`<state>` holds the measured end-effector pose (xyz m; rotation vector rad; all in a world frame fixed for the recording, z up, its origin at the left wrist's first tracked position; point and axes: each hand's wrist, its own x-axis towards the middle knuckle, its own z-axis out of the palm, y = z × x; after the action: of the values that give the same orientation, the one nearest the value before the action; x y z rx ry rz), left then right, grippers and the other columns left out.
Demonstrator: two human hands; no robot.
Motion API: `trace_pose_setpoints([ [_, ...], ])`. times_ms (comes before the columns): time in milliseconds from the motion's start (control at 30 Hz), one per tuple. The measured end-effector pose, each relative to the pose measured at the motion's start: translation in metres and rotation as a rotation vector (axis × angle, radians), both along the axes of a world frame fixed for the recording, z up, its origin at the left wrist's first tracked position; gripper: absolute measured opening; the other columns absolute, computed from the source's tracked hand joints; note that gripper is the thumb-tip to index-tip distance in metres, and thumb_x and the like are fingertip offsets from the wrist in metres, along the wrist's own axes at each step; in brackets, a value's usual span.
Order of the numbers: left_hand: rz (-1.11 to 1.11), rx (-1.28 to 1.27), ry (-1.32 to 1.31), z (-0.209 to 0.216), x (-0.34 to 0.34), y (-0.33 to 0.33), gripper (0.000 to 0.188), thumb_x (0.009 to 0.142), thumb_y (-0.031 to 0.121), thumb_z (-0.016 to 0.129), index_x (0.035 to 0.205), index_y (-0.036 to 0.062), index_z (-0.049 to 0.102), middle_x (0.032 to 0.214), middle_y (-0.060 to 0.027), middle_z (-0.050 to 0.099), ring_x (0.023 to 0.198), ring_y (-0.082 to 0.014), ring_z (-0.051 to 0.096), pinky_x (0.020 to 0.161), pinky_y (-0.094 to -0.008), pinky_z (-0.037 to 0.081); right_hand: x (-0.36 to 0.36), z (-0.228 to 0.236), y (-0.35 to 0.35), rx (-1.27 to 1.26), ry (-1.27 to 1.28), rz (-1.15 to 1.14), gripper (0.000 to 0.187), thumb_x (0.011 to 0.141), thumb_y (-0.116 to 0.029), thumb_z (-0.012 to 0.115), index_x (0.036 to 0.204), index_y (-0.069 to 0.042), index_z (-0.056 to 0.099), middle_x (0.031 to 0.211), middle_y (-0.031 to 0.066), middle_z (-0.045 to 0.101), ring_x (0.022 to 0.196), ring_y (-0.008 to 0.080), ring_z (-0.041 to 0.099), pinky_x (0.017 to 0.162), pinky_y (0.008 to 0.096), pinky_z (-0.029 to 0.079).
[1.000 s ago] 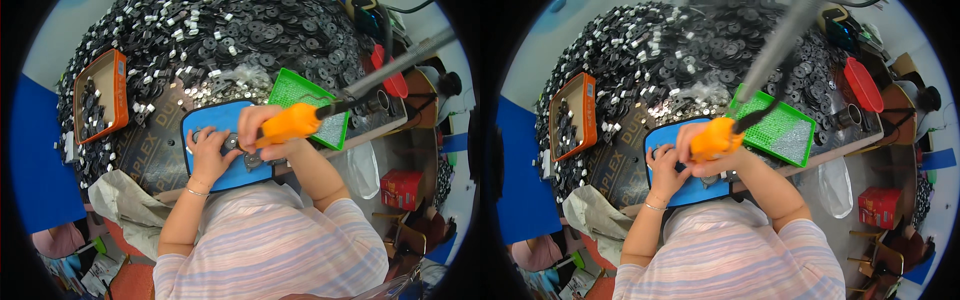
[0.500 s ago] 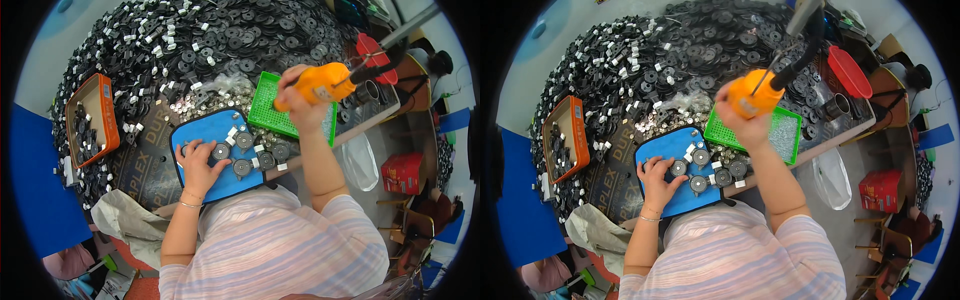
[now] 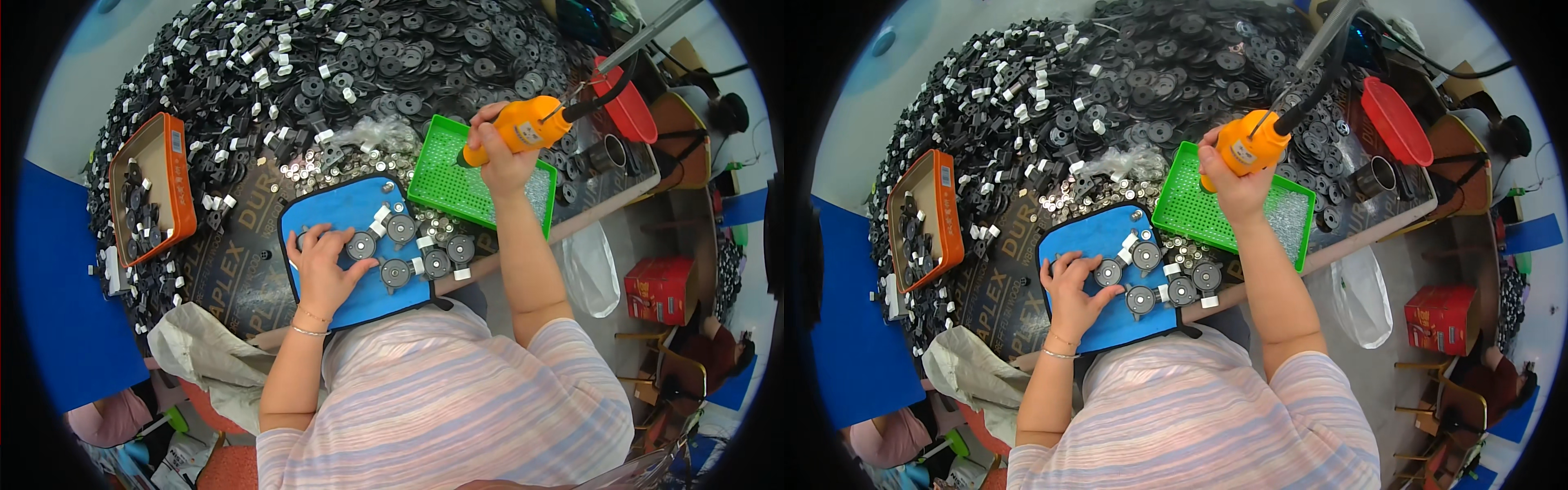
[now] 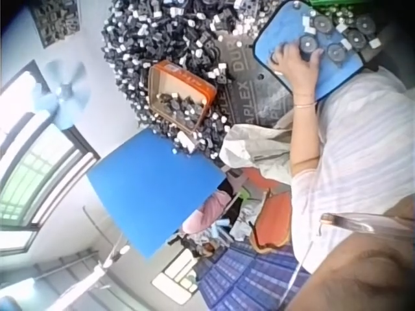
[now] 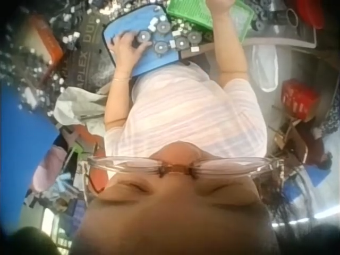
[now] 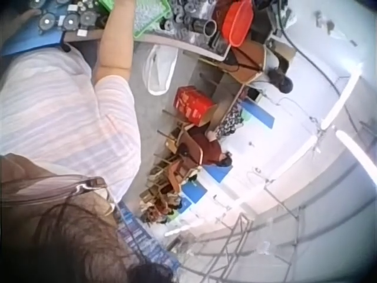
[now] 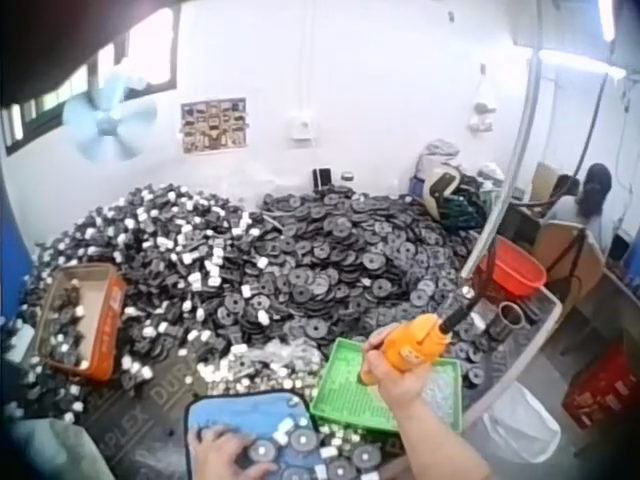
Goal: Assembling small plastic components by hand and with an electric screwdriver at a workbench.
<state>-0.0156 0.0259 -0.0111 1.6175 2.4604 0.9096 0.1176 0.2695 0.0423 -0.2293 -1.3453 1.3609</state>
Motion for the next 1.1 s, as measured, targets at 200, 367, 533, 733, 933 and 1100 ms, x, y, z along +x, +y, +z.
trace_pose_setpoints([
  [200, -0.002, 0.002, 0.002, -0.001, -0.001, 0.000, 0.051, 0.058, 0.041, 0.081, 0.097, 0.0112, 0.067, 0.090, 0.0017, 0.063, 0.106, -0.0241, 0.052, 0.103, -0.0530, 0.018, 0.000, 0.000, 0.001, 0.001, -0.008, 0.026, 0.017, 0.080, 0.002, 0.062, 0.095, 0.000, 0.054, 0.084, 0.0111, 0.059, 0.060, 0.0137, 0.057, 0.058, 0.0248, 0.047],
  [367, -0.004, 0.005, -0.004, -0.001, -0.001, -0.001, 0.052, 0.058, 0.042, 0.081, 0.098, 0.0111, 0.067, 0.090, 0.0013, 0.064, 0.107, -0.0243, 0.052, 0.103, -0.0540, 0.018, -0.003, -0.002, 0.003, -0.037, -0.014, 0.013, 0.017, 0.080, 0.002, 0.062, 0.095, 0.000, 0.054, 0.082, 0.0103, 0.059, 0.060, 0.0137, 0.056, 0.057, 0.0247, 0.046],
  [533, -0.009, -0.025, -0.009, 0.009, -0.001, -0.005, 0.061, 0.058, 0.042, 0.081, 0.108, 0.0112, 0.064, 0.102, -0.0006, 0.063, 0.114, -0.0254, 0.050, 0.106, -0.0558, 0.013, -0.005, 0.000, 0.005, -0.060, -0.063, -0.037, 0.018, 0.080, 0.003, 0.061, 0.095, 0.000, 0.053, 0.081, 0.0093, 0.059, 0.059, 0.0136, 0.056, 0.057, 0.0249, 0.046],
  [733, 0.062, 0.068, 0.020, 0.015, -0.023, -0.028, 0.077, 0.057, 0.032, 0.085, 0.123, 0.0077, 0.053, 0.121, -0.0093, 0.056, 0.118, -0.0279, 0.048, 0.106, -0.0513, 0.022, 0.004, 0.033, -0.016, 0.019, 0.089, 0.179, 0.020, 0.085, -0.013, 0.059, 0.099, -0.002, 0.052, 0.091, 0.0126, 0.052, 0.063, 0.0177, 0.052, 0.059, 0.0305, 0.044],
  [933, 0.078, 0.185, -0.279, -0.008, -0.036, -0.038, 0.068, 0.060, 0.015, 0.084, 0.119, 0.0010, 0.054, 0.119, -0.0162, 0.055, 0.108, -0.0332, 0.054, 0.092, -0.0384, 0.045, -0.034, 0.031, -0.078, 0.114, 0.026, 0.476, 0.028, 0.084, -0.022, 0.064, 0.097, -0.002, 0.050, 0.087, 0.0123, 0.050, 0.062, 0.0165, 0.054, 0.056, 0.0275, 0.046],
  [1100, 0.145, 0.216, -0.356, -0.013, -0.039, -0.036, 0.057, 0.063, 0.016, 0.082, 0.113, 0.0012, 0.058, 0.110, -0.0156, 0.060, 0.101, -0.0328, 0.056, 0.088, -0.0381, 0.046, -0.077, 0.025, -0.123, 0.096, 0.008, 0.654, 0.021, 0.077, -0.007, 0.068, 0.093, -0.001, 0.055, 0.088, 0.0109, 0.055, 0.070, 0.0151, 0.055, 0.062, 0.0264, 0.046],
])
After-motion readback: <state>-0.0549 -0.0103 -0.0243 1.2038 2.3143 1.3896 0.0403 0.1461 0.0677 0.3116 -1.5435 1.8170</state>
